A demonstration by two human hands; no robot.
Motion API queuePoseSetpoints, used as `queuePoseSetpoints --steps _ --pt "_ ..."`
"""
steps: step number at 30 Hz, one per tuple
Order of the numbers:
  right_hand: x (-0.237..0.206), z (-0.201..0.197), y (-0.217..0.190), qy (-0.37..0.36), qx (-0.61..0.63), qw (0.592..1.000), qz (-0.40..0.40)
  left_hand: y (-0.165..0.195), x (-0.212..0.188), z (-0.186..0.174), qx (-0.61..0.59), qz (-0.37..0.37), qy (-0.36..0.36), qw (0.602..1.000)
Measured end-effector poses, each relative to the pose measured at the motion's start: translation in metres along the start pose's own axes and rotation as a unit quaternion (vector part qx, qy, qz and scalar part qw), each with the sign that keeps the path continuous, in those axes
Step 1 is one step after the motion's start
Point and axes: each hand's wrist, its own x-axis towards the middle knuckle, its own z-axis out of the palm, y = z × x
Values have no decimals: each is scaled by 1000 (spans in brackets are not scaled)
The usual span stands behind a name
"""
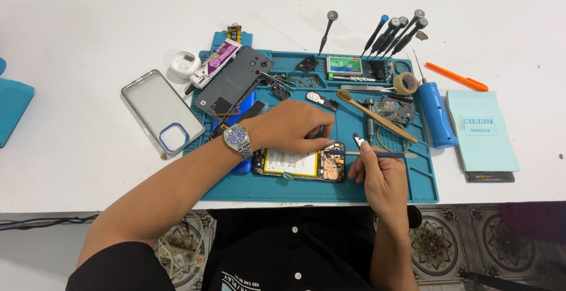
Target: The person pries the battery out of an opened smartphone using a wooden pry stick, working the tool along the battery edge while holding the phone steady on a repair mat. They then use a spudger and screwdriver to work on the phone's internal components and press the battery area.
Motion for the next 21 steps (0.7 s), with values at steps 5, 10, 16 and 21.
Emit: queuePoseSetpoints --steps 5,10,16,21 --pt "0 1 -1 13 -6 1000 16 1 0 0 7 -9 -7 1000" --pt "0 1 1 14 3 1000 25 1 0 0 6 1 -3 1000" --pt "1 -1 4 9 6 1000 19 2 -3 -2 -7 46 21 999" --pt "0 -1 7 -15 -8 1000 -3 1 -5 -3 -21 146 55 988"
